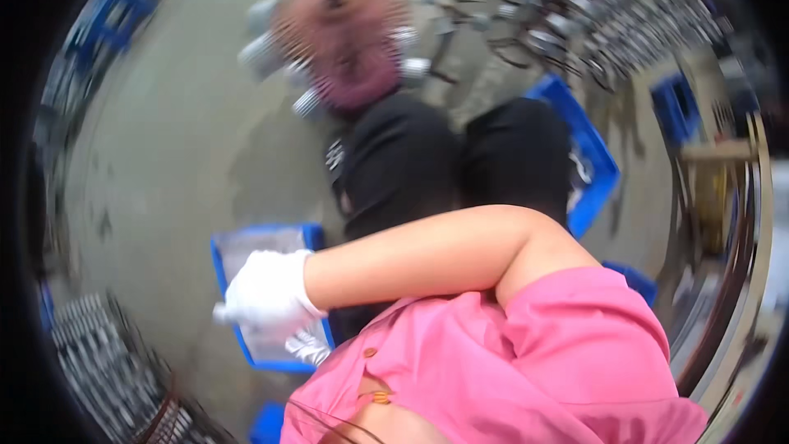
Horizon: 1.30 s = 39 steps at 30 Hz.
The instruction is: The recorder uses an air nozzle to clean or inspect cylindrical metal parts and then organizes them into crates and onto a storage rack.
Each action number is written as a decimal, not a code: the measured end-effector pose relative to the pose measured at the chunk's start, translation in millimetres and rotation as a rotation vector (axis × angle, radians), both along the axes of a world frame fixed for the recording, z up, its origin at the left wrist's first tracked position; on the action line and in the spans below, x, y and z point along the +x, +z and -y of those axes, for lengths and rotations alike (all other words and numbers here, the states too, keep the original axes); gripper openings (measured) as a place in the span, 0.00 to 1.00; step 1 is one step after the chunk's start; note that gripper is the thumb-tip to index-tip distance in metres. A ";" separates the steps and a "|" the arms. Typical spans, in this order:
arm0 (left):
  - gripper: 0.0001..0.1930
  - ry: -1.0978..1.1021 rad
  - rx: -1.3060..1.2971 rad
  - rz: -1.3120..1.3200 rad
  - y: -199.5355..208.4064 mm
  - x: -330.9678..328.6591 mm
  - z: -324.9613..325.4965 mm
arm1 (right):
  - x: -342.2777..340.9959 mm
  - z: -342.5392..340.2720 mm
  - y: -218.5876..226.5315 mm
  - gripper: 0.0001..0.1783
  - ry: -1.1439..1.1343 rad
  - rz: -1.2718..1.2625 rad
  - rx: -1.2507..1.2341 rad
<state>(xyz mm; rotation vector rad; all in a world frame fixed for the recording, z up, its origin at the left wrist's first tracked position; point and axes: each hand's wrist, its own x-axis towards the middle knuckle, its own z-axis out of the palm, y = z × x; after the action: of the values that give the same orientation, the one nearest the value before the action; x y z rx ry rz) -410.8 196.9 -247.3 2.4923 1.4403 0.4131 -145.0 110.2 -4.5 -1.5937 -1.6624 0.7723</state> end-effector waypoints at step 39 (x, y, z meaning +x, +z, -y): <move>0.18 -1.226 -1.037 -0.603 -80.4 555.6 447.6 | -25.9 631.6 -286.3 0.15 -2.649 -0.931 0.072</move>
<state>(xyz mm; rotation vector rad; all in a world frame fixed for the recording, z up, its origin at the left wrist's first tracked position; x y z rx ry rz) 144.7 -250.7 -327.8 2.0314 -0.1077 -1.0620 -170.9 -521.4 -290.7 -1.3956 1.3482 -0.2124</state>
